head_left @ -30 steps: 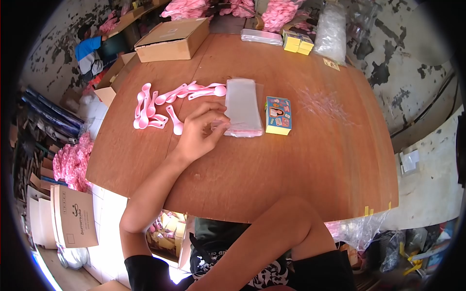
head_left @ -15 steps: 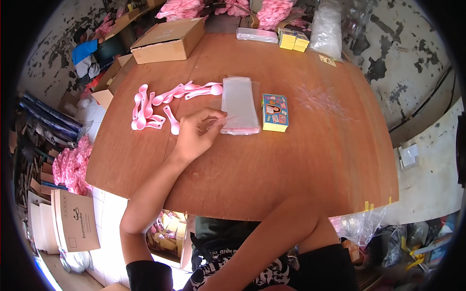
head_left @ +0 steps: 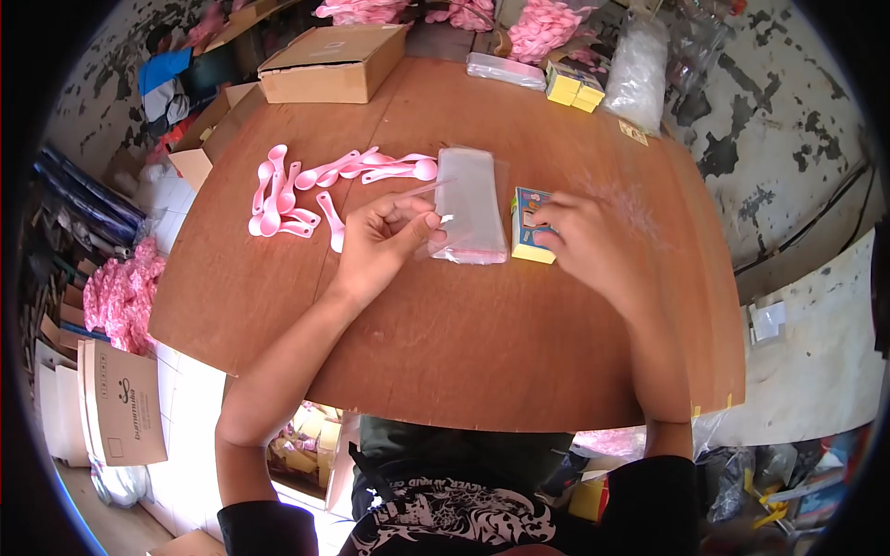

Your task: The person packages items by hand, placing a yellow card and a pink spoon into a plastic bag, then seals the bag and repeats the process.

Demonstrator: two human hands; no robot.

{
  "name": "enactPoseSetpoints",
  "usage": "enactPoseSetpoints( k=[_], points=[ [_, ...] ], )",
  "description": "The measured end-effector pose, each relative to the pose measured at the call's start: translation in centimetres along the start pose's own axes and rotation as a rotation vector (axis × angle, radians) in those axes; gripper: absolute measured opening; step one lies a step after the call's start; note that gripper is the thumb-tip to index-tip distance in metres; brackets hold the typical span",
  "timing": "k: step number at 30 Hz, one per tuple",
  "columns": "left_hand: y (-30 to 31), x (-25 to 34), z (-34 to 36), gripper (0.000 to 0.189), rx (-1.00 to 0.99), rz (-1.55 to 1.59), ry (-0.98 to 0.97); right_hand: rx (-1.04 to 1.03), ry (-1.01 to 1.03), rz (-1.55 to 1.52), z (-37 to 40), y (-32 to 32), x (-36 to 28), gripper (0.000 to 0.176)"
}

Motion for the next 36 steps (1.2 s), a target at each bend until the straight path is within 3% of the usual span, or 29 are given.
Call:
enactPoseSetpoints(
  k=[2,6,13,15,19,22,24,25,29,33,36],
  points=[
    [-0.1,-0.5,0.1,0.010,0.021,0.115,0.090,-0.031,0.002,-0.004,0.2,-0.8,2.1,0.023],
    [0.0,-0.4,0.0,0.011,-0.021,0.012,0.031,-0.093,-0.006,-0.041,0.1,-1.8,3.2,0.029],
    [-1.0,0.9,0.7,0.016,0.011,-0.010,-0.025,-0.108,-0.029,-0.042,0.3,-2.4,3.4,0.021],
    [-0.7,1.1,0.8,0.018,0.036,-0.012,-0.028,0.002,0.053,-0.108,0.5,-2.0,3.6,0.016],
    [-0.5,0.9,0.5,0.024,-0.009,0.056,0.088,-0.039,0.059,-0.142,0.7,-1.3,4.4,0.018],
    [-0.7,0.9,0.5,0.024,0.010,0.048,0.118,0.104,-0.065,-0.064,0.5,0.6,4.6,0.017],
    [-1.1,0.7,0.1,0.023,-0.005,0.012,0.121,0.345,-0.277,-0.603,0.9,2.6,4.9,0.016],
    [-1.6,0.9,-0.1,0.023,-0.011,-0.038,0.222,0.457,-0.369,-0.892,1.7,3.9,4.0,0.017],
    [-3.9,1.2,-1.1,0.024,-0.194,-0.127,0.270,0.393,-0.262,-0.950,2.0,4.3,3.2,0.018],
    [-5.2,0.9,-0.5,0.021,-0.222,-0.067,0.188,0.427,-0.279,-0.928,2.0,4.0,3.0,0.019],
    [-4.8,1.3,-0.3,0.022,-0.242,-0.142,0.159,0.298,-0.218,-0.841,1.9,3.1,3.2,0.018]
  ],
)
Point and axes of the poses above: each hand's wrist, its own z-axis away from the middle knuckle, its own y-axis out of the back of the hand, x = y × z, the point moved 5 cm from there along -z, towards the middle knuckle, and after that the axes turned 9 degrees about z, right-handed, at the moved point
